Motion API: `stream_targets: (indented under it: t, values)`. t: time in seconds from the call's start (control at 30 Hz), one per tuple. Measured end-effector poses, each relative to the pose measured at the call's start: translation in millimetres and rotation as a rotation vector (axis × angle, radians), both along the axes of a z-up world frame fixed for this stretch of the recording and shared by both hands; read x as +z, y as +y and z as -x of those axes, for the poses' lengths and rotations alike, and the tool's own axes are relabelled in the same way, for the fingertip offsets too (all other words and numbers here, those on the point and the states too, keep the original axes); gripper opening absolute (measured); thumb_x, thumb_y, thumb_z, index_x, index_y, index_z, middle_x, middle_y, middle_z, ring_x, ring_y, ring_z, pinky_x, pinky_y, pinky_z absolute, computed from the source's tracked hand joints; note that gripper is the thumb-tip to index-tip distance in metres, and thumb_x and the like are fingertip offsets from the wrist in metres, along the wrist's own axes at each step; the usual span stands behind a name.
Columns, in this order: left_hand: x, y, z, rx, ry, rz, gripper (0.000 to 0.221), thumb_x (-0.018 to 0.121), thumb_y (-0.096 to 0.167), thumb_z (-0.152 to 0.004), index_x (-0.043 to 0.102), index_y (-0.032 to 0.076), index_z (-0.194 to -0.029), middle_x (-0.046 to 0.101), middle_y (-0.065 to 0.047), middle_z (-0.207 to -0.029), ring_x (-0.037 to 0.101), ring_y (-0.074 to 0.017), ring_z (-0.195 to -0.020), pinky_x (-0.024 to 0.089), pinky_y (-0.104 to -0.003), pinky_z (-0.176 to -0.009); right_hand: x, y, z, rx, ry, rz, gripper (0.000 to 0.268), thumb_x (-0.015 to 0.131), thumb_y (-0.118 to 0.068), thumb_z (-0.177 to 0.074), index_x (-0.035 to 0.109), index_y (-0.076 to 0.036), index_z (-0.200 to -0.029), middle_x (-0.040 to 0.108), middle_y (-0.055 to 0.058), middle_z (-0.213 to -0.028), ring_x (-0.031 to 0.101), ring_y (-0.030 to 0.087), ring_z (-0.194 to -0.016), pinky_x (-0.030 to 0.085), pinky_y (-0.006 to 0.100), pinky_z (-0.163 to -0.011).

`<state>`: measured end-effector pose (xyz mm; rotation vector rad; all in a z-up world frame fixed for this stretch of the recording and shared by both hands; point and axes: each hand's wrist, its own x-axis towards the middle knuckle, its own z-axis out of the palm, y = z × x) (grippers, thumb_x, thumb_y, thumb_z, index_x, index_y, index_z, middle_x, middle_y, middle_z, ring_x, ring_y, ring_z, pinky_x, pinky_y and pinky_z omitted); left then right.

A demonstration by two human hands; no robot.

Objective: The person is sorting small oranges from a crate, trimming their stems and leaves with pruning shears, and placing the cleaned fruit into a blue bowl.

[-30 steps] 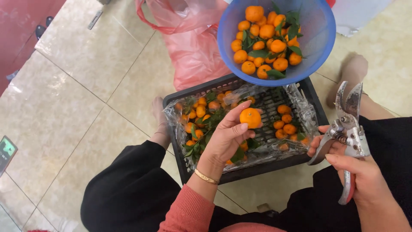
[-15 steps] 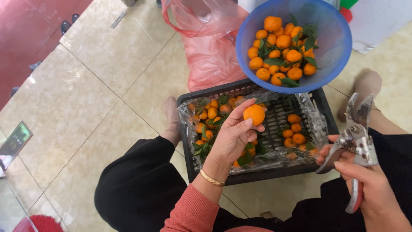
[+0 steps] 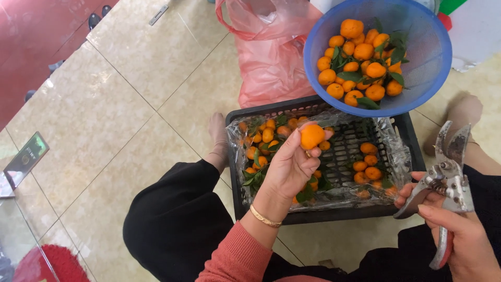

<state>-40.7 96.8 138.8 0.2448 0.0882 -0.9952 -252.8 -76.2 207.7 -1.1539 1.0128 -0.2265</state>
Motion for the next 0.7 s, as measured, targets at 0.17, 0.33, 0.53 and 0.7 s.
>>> stream_targets:
  t: [0.17, 0.33, 0.53, 0.7]
  values:
    - [-3, -2, 3, 0.029, 0.043, -0.055, 0.047, 0.059, 0.032, -0.108, 0.050, -0.005, -0.137, 0.063, -0.025, -0.120, 0.062, -0.0153, -0.081, 0.050, -0.018, -0.059, -1, 0, 0, 0.015, -0.009, 0.006, 0.068, 0.029, 0.018, -0.082, 0.041, 0.011, -0.149, 0.050, 0.039, -0.117, 0.049, 0.050, -0.107, 0.037, 0.058, -0.101]
    - [-2, -3, 5, 0.016, 0.017, -0.089, 0.048, 0.059, 0.035, -0.108, 0.052, -0.006, -0.133, 0.068, -0.026, -0.115, 0.070, -0.0175, -0.079, 0.060, -0.021, -0.062, -4, -1, 1, 0.006, -0.001, 0.006, 0.067, 0.030, 0.016, -0.082, 0.042, 0.011, -0.148, 0.049, 0.039, -0.114, 0.048, 0.050, -0.106, 0.037, 0.059, -0.100]
    - [17, -3, 6, 0.016, 0.042, -0.062, 0.040, 0.055, 0.025, -0.110, 0.049, 0.006, -0.146, 0.063, -0.033, -0.123, 0.075, -0.0260, -0.091, 0.066, -0.030, -0.080, 2, 1, -2, 0.009, 0.039, 0.003, 0.068, 0.029, 0.018, -0.083, 0.041, 0.011, -0.149, 0.049, 0.041, -0.116, 0.049, 0.050, -0.108, 0.037, 0.058, -0.101]
    - [9, -4, 6, 0.044, 0.007, -0.081, 0.041, 0.054, 0.026, -0.111, 0.052, -0.003, -0.141, 0.064, -0.032, -0.127, 0.073, -0.0299, -0.105, 0.064, -0.033, -0.090, 1, 1, -2, 0.019, 0.040, 0.017, 0.068, 0.030, 0.019, -0.083, 0.042, 0.011, -0.149, 0.050, 0.040, -0.115, 0.049, 0.049, -0.109, 0.037, 0.057, -0.102]
